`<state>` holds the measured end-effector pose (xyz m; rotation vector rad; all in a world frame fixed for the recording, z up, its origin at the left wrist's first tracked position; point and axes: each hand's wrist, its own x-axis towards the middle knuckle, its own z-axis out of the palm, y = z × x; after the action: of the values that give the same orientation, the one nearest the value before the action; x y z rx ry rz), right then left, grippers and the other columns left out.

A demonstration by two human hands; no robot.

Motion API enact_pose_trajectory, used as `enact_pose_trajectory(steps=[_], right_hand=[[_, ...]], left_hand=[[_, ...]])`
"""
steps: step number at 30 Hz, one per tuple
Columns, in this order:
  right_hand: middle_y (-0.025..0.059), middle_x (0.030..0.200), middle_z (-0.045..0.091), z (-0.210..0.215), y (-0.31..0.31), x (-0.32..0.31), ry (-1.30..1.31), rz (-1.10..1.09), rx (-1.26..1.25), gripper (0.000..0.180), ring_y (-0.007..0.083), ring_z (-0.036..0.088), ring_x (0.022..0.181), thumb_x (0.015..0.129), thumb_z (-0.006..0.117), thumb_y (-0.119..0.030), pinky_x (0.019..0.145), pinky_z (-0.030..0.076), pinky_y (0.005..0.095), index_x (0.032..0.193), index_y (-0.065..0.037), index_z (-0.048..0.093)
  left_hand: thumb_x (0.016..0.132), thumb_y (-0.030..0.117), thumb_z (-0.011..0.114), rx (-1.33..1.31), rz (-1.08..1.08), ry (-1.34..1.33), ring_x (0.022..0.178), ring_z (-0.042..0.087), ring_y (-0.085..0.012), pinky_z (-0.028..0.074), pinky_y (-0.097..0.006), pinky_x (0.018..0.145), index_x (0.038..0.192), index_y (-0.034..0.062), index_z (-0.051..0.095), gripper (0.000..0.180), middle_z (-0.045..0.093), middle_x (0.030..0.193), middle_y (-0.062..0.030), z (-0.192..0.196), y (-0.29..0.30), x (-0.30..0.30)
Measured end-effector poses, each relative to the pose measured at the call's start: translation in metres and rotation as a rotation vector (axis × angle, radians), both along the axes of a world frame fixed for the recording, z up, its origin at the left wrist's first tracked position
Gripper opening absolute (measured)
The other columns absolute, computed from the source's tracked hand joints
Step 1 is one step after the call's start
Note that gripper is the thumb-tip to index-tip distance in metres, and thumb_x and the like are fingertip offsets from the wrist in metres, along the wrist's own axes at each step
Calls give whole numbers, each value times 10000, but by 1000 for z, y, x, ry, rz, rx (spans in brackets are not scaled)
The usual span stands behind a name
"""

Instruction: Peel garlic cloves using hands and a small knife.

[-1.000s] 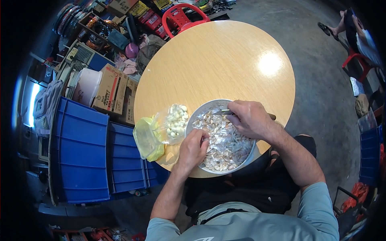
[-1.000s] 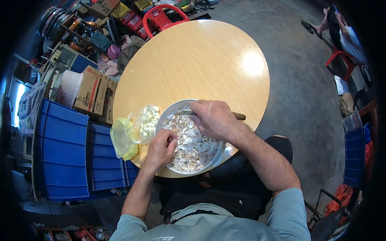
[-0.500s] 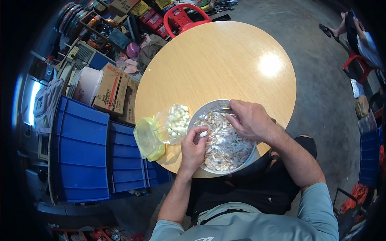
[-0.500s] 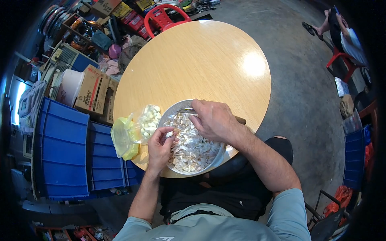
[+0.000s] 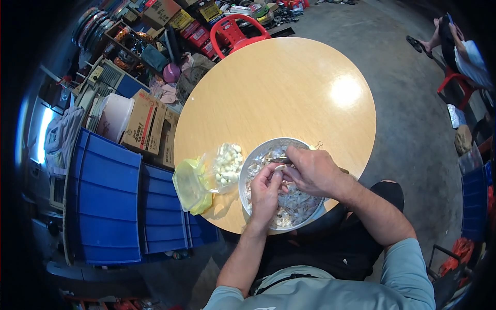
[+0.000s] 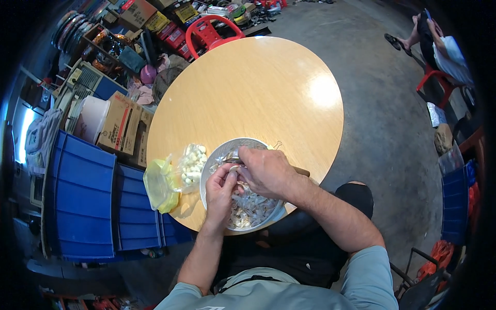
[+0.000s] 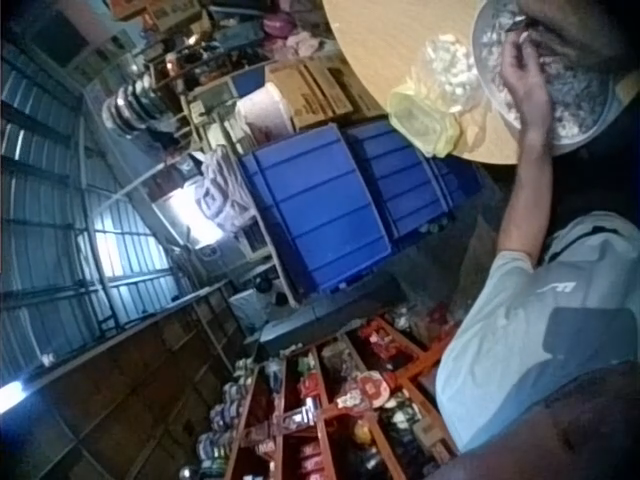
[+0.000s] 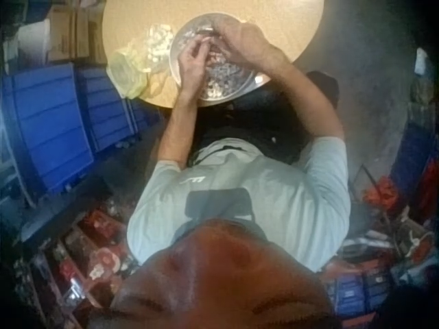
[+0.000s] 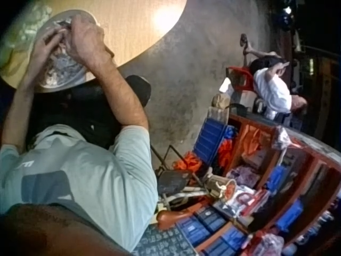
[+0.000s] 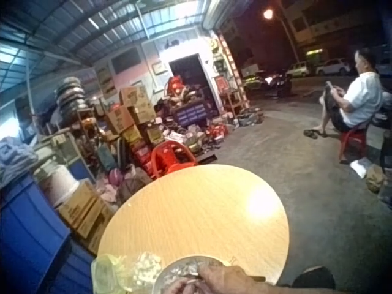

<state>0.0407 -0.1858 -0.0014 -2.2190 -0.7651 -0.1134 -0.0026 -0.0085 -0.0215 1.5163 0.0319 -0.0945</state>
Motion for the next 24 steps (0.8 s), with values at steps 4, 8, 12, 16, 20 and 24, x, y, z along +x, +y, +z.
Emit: enact_pose_trajectory(steps=[4,8,12,16,20,24], right_hand=[[181,814,664,-3,-1,2,-4,-10,-27,259,372,693,799,943,635,-236,681,541,486,987,-6,525],[180,809,660,-4,-1,1,-33,-14,-27,246,367,692,800,941,643,-219,673,541,477,981,-7,525],[175,809,654,-5,-1,-1,-107,-10,52,227,367,686,785,936,657,-195,653,534,474,978,-17,523],[167,794,631,-6,1,-1,-150,-1,142,223,380,659,750,889,696,-148,622,511,468,954,-33,516],[162,780,622,-2,1,-1,-182,11,189,238,372,653,727,882,708,-153,609,507,456,940,-34,511],[143,760,633,-1,2,0,-203,21,176,243,342,672,716,906,697,-211,595,521,453,899,-49,516]], left_hand=[[1030,89,541,35,58,-57,827,613,-66,499,-209,675,1221,-32,635,245,687,1003,-42,0,-10,0],[1034,104,549,124,104,-101,832,610,-67,498,-221,689,1187,-30,663,233,693,1003,-40,-2,-9,-2],[1025,108,576,3,77,-78,834,618,-76,505,-226,693,1158,-23,683,215,696,982,-43,1,-4,-2],[1007,97,608,-39,88,-72,833,625,-82,509,-230,694,1144,-17,688,196,702,966,-43,0,3,-2],[980,79,647,-175,13,-12,828,631,-92,509,-235,694,1123,-8,688,173,707,965,-56,2,11,-2],[977,60,641,-285,-13,-34,807,634,-112,508,-252,690,1094,-4,681,139,704,952,-73,1,10,-4]])
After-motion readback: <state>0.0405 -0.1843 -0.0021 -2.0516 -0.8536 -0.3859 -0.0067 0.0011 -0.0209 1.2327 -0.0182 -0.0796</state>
